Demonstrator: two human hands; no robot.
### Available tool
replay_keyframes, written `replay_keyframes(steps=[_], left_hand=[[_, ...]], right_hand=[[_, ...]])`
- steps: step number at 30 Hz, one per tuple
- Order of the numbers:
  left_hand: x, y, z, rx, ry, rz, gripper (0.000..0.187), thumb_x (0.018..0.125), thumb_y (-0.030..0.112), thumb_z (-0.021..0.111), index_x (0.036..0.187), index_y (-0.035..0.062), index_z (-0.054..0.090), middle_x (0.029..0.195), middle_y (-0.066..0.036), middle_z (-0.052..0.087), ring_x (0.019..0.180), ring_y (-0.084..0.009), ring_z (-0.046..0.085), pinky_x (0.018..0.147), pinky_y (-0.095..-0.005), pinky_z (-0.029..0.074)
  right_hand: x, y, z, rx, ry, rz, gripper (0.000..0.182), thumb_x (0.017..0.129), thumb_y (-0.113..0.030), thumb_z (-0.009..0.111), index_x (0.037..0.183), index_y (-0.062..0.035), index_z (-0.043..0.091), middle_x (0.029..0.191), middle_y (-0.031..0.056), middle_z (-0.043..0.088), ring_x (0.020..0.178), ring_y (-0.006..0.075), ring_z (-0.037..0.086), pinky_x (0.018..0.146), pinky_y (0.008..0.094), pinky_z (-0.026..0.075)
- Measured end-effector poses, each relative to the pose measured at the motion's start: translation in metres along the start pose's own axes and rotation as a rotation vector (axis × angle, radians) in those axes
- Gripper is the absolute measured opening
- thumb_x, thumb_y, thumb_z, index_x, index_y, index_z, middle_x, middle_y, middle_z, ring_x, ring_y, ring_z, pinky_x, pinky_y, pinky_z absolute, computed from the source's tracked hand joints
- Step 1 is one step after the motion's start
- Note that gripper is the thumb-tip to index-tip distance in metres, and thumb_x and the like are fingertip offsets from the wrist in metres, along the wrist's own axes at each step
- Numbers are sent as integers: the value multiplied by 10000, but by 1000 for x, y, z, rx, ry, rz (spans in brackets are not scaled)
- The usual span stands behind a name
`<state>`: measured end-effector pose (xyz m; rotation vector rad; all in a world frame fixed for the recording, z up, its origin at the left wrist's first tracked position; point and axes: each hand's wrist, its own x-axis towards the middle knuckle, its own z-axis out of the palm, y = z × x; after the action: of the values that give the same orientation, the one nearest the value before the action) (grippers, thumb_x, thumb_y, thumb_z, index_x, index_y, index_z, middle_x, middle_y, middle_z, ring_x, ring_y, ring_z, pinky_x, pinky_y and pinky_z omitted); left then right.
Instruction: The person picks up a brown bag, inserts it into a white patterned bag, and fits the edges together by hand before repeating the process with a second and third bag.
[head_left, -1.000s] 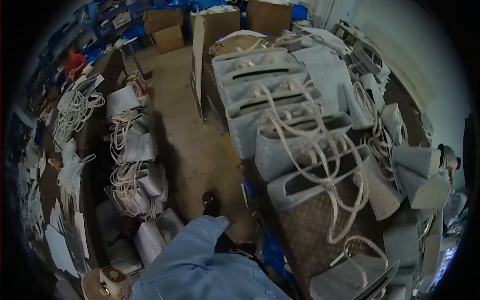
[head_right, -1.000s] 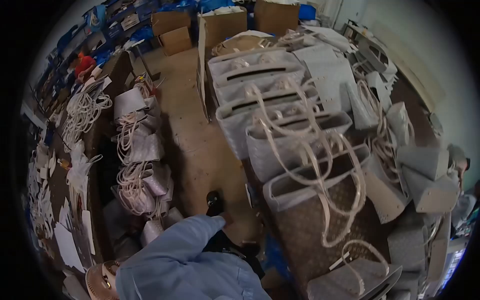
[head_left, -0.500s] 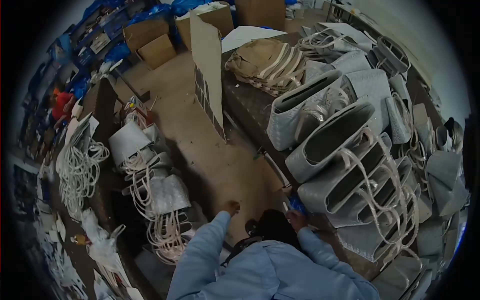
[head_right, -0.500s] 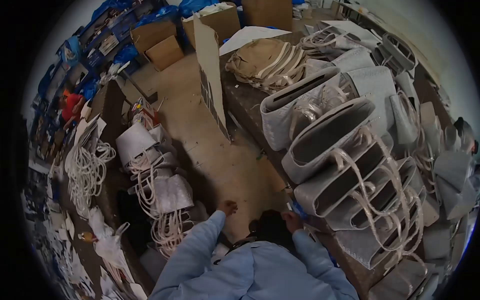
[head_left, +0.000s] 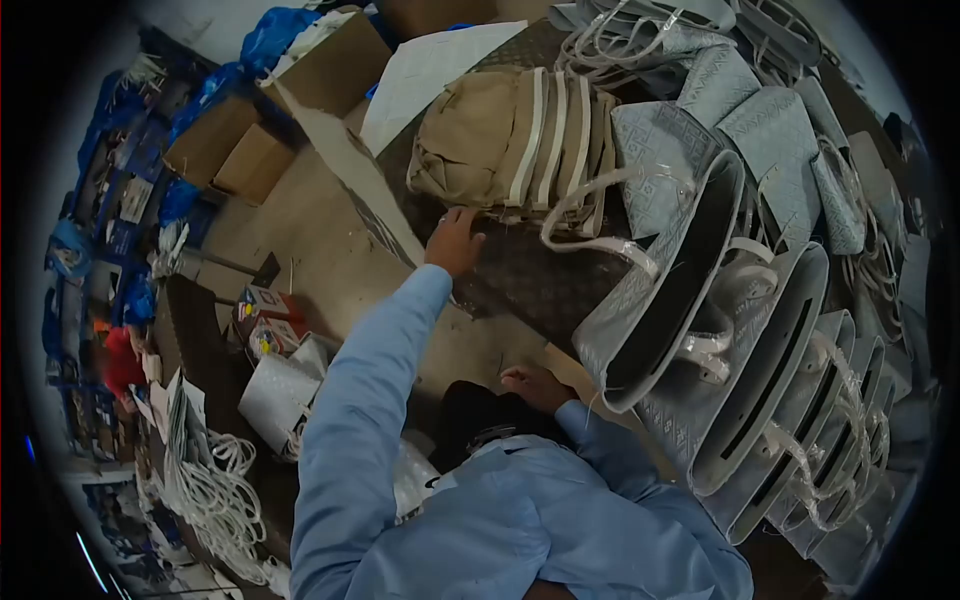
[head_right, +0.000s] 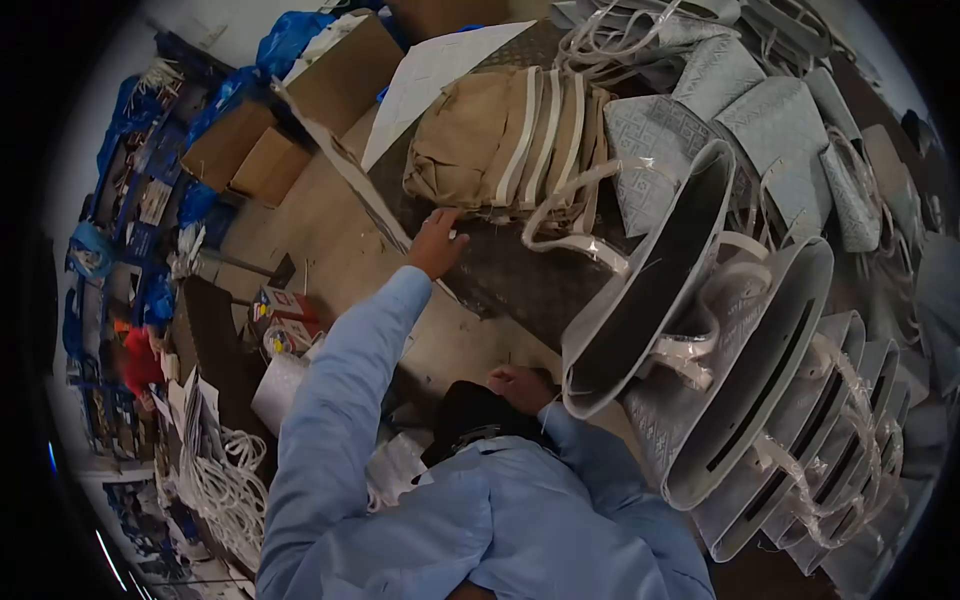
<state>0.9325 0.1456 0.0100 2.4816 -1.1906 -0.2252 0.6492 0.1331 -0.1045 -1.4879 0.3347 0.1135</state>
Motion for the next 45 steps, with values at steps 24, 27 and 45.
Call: replay_keyframes(steps=[24, 27, 45], left_hand=[[183, 28, -152, -84, 431, 281, 187, 863, 186, 560, 817, 6, 583, 766, -230, 613, 725, -447, 581, 640, -500, 463], [229, 55, -227, -171, 662, 378, 203, 853, 200, 564, 826, -1, 585, 780, -258, 598, 758, -458, 568, 646, -505, 446], [259, 132, -454, -901, -123, 1027, 376, 917, 236, 611, 1176, -36, 588, 1018, -81, 666, 898, -129, 636, 840, -246, 495]], right_hand=[[263, -134, -49, -941, 964, -15, 628, 812, -270, 648, 1329, -10, 405, 1300, 275, 424, 1148, 434, 451, 930, 467, 440], [264, -147, -63, -836, 811, 166, 671, 792, -342, 663, 1317, -4, 416, 1259, 301, 431, 1115, 441, 457, 936, 476, 428], [97, -337, -11, -514, 1012, -506, 543, 754, -191, 758, 1240, -62, 554, 1042, 195, 623, 961, 378, 613, 773, 369, 533]])
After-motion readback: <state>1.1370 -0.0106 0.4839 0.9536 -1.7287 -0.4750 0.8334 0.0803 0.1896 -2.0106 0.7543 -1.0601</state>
